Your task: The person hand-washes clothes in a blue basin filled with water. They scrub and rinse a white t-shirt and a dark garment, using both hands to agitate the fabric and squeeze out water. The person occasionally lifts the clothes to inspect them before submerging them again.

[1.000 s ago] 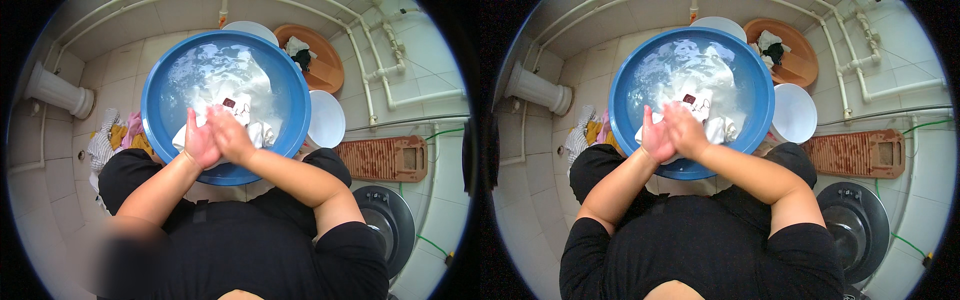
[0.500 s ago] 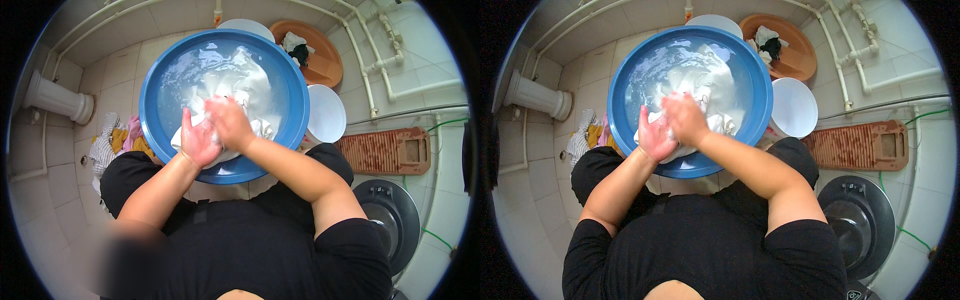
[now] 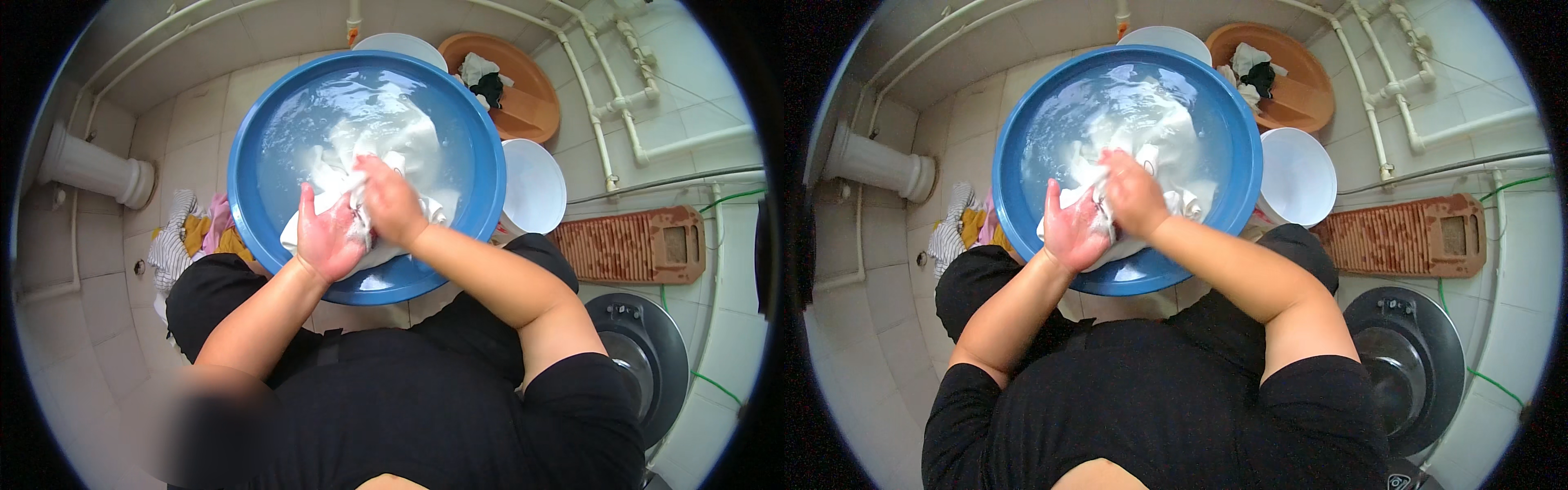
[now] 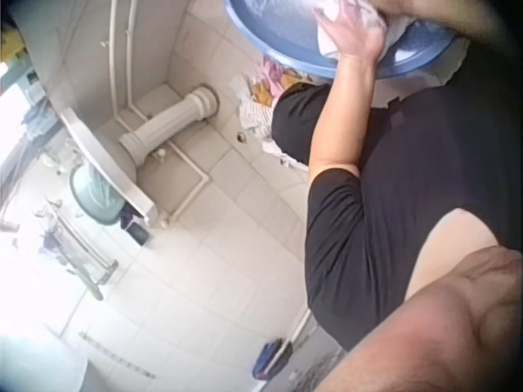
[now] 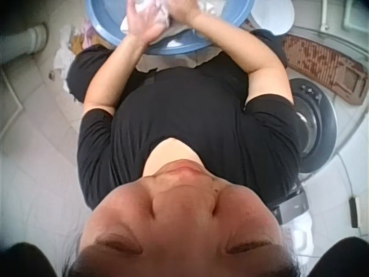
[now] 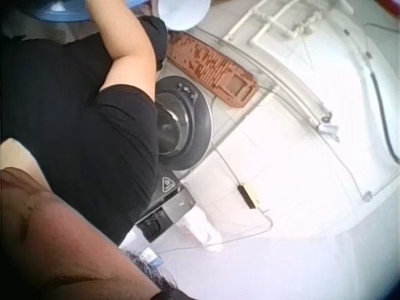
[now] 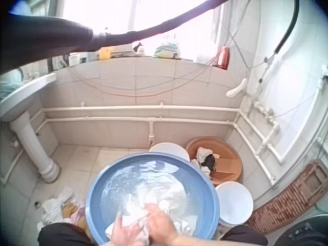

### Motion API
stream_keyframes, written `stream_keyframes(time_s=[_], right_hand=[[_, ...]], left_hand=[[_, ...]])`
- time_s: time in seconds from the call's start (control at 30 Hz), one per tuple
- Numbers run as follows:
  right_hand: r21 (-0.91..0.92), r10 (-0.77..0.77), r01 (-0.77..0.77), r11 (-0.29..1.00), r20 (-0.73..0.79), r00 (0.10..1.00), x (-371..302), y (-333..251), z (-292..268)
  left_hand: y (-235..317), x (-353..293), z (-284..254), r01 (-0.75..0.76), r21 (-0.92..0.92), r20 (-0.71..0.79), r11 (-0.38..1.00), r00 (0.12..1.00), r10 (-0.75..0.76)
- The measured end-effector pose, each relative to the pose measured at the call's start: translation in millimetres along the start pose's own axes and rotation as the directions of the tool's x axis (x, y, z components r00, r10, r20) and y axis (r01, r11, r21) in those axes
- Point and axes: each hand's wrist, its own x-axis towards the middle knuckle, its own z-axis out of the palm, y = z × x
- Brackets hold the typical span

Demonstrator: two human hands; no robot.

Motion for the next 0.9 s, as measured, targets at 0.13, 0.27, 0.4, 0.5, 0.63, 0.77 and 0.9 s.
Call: stream_keyframes(time_s=[0.13, 0.27, 0.4, 0.5, 0.63, 0.77, 0.9], right_hand=[[-0.282, -0.344, 0.388, 0.878, 0.195, 0.919, -12, -10, 19], [0.120, 0.434, -0.447, 0.886, 0.121, 0.893, 21, 17, -12], [-0.260, -0.362, 0.358, 0.897, 0.034, 0.932, -9, -7, 14], [-0.312, -0.358, 0.382, 0.870, 0.134, 0.924, -11, -14, 17], [-0.060, 0.087, -0.091, 0.994, -0.069, 0.994, 8, 1, -1], [-0.279, -0.195, 0.183, 0.943, -0.018, 0.981, -12, 9, 18], [-0.299, -0.359, 0.362, 0.883, 0.065, 0.931, -9, -7, 15]], left_hand=[[4, -3, 6, -0.081, -0.035, -0.130, 0.996, 0.989, 0.075], [1, 2, 5, -0.008, 0.032, 0.044, 0.999, 0.999, 0.006], [1, -1, 11, -0.063, 0.019, -0.129, 0.998, 0.990, 0.065], [2, -2, 10, -0.092, -0.004, -0.178, 0.996, 0.980, 0.090], [-1, 0, 8, -0.030, 0.068, -0.044, 0.997, 0.998, 0.033], [-2, 3, 6, -0.060, 0.042, -0.151, 0.997, 0.986, 0.066], [0, 1, 11, -0.114, 0.023, -0.319, 0.993, 0.941, 0.115]])
